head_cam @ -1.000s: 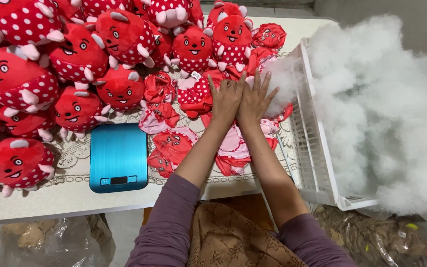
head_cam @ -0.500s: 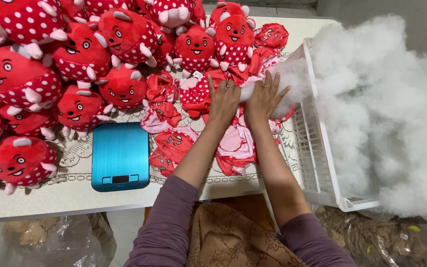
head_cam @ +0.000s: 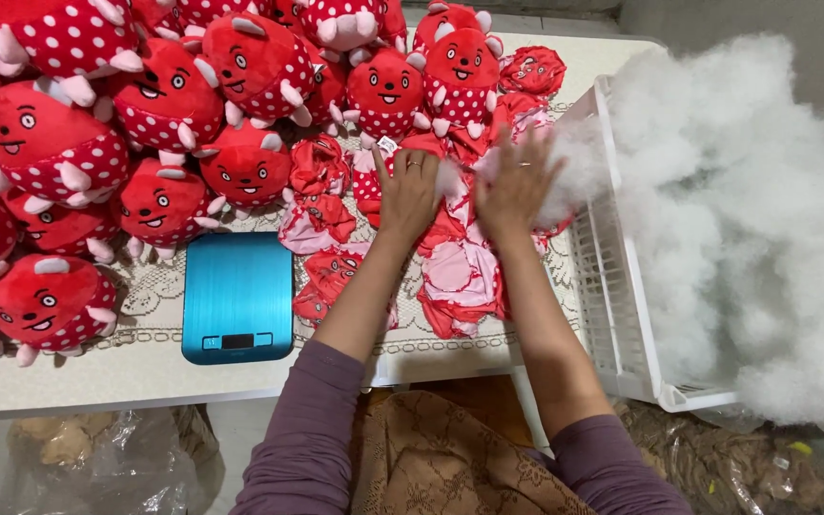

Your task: Manually preparing and assembling small red fabric toy components on a factory workbench.

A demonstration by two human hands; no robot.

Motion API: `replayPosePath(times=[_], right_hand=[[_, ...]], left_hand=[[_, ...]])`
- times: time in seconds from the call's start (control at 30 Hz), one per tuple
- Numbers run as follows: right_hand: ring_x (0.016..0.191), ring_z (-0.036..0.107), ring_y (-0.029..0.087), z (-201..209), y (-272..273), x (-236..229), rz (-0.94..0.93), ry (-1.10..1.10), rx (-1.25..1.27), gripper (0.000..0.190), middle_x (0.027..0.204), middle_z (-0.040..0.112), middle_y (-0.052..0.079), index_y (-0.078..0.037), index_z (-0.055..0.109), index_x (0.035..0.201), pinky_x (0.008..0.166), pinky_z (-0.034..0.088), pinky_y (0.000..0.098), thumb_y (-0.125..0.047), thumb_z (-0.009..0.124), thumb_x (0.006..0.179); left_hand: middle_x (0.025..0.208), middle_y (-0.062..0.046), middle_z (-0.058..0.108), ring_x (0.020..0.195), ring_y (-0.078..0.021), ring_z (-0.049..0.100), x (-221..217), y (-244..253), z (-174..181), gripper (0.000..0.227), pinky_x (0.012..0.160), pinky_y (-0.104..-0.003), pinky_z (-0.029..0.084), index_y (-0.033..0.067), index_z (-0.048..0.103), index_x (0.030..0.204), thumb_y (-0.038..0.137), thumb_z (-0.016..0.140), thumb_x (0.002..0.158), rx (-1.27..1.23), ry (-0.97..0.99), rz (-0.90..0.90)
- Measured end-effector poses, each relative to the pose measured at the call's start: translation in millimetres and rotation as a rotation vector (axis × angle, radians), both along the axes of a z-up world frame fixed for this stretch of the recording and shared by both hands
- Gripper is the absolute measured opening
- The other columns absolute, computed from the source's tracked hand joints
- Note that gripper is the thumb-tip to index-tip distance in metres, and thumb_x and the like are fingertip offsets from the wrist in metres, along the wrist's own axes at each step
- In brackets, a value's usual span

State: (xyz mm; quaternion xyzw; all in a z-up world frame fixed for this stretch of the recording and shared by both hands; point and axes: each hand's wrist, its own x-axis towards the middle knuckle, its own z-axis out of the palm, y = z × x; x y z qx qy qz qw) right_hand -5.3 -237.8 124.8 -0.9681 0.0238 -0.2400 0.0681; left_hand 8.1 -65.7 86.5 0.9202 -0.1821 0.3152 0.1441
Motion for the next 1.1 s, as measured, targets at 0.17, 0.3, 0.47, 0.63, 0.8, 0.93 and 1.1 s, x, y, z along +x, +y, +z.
replayPosePath(times=[0.17, 0.3, 0.47, 0.63, 0.8, 0.93, 1.1], right_hand=[[0.133, 0.055, 0.035, -26.2, 37.8, 2.9, 0.669, -0.147, 0.222, 0.072, 0.149, 0.054, 0.012, -0.027, 0.06, 0.145, 0.108, 0.044, 0.0469, -0.008, 0.071, 0.077], [0.114, 0.07, 0.022, -53.3, 44.9, 9.0, 0.605, -0.153, 0.39, 0.045, 0.118, 0.074, 0.001, -0.023, 0.072, 0.126, 0.096, 0.055, 0.0346, -0.003, 0.073, 0.086], [0.103, 0.065, 0.026, -66.2, 51.7, 14.3, 0.428, -0.251, 0.384, 0.056, 0.11, 0.061, 0.004, -0.019, 0.07, 0.128, 0.088, 0.056, 0.039, -0.002, 0.075, 0.075], [0.108, 0.066, 0.031, -58.8, 76.6, -0.2, 0.57, -0.244, 0.388, 0.03, 0.116, 0.062, 0.008, -0.013, 0.076, 0.102, 0.09, 0.056, 0.0408, -0.003, 0.077, 0.074], [0.105, 0.071, 0.031, -68.4, 84.5, -12.8, 0.694, -0.249, 0.417, 0.022, 0.107, 0.074, 0.009, -0.014, 0.078, 0.104, 0.091, 0.056, 0.0403, -0.024, 0.08, 0.084], [0.101, 0.072, 0.026, -79.0, 81.0, -11.8, 0.724, -0.258, 0.444, 0.028, 0.101, 0.076, 0.002, -0.017, 0.077, 0.102, 0.09, 0.057, 0.0368, -0.014, 0.082, 0.074], [0.102, 0.071, 0.029, -80.2, 84.3, -8.5, 0.606, -0.195, 0.415, 0.033, 0.109, 0.073, 0.009, -0.011, 0.077, 0.109, 0.089, 0.058, 0.0399, -0.001, 0.078, 0.078]], left_hand=[[0.12, -0.01, 0.06, 0.123, -0.0314, 0.049, 0.7, 6.4, -11.5, 0.056, 0.115, -0.076, 0.018, 0.0098, 0.063, 0.118, 0.034, 0.079, 0.071, 0.016, 0.088, 0.014], [0.128, -0.009, 0.056, 0.122, -0.0289, 0.049, -11.5, 33.7, -11.3, 0.068, 0.113, -0.06, 0.03, 0.0141, 0.056, 0.134, 0.03, 0.071, 0.07, -0.05, 0.086, 0.039], [0.133, -0.013, 0.057, 0.124, -0.0307, 0.052, -20.3, 53.4, -31.2, 0.072, 0.11, -0.051, 0.038, 0.01, 0.052, 0.144, 0.025, 0.071, 0.076, -0.196, 0.18, 0.058], [0.141, -0.013, 0.06, 0.13, -0.0333, 0.055, -14.6, 55.4, -50.7, 0.07, 0.115, -0.049, 0.037, 0.0114, 0.046, 0.152, 0.016, 0.068, 0.086, -0.333, 0.337, 0.053], [0.128, -0.023, 0.067, 0.122, -0.0392, 0.063, -20.7, 55.4, -28.1, 0.058, 0.112, -0.05, 0.04, 0.0048, 0.042, 0.144, 0.021, 0.065, 0.094, -0.62, 0.335, 0.062], [0.136, -0.015, 0.065, 0.125, -0.0342, 0.061, -12.4, 59.7, -69.0, 0.041, 0.115, -0.046, 0.036, 0.013, 0.048, 0.128, 0.026, 0.065, 0.093, -0.647, 0.391, 0.022], [0.143, -0.004, 0.063, 0.137, -0.0252, 0.054, -12.9, 58.4, -62.9, 0.039, 0.12, -0.046, 0.034, 0.0217, 0.068, 0.12, 0.013, 0.074, 0.083, -0.593, 0.325, 0.021]])
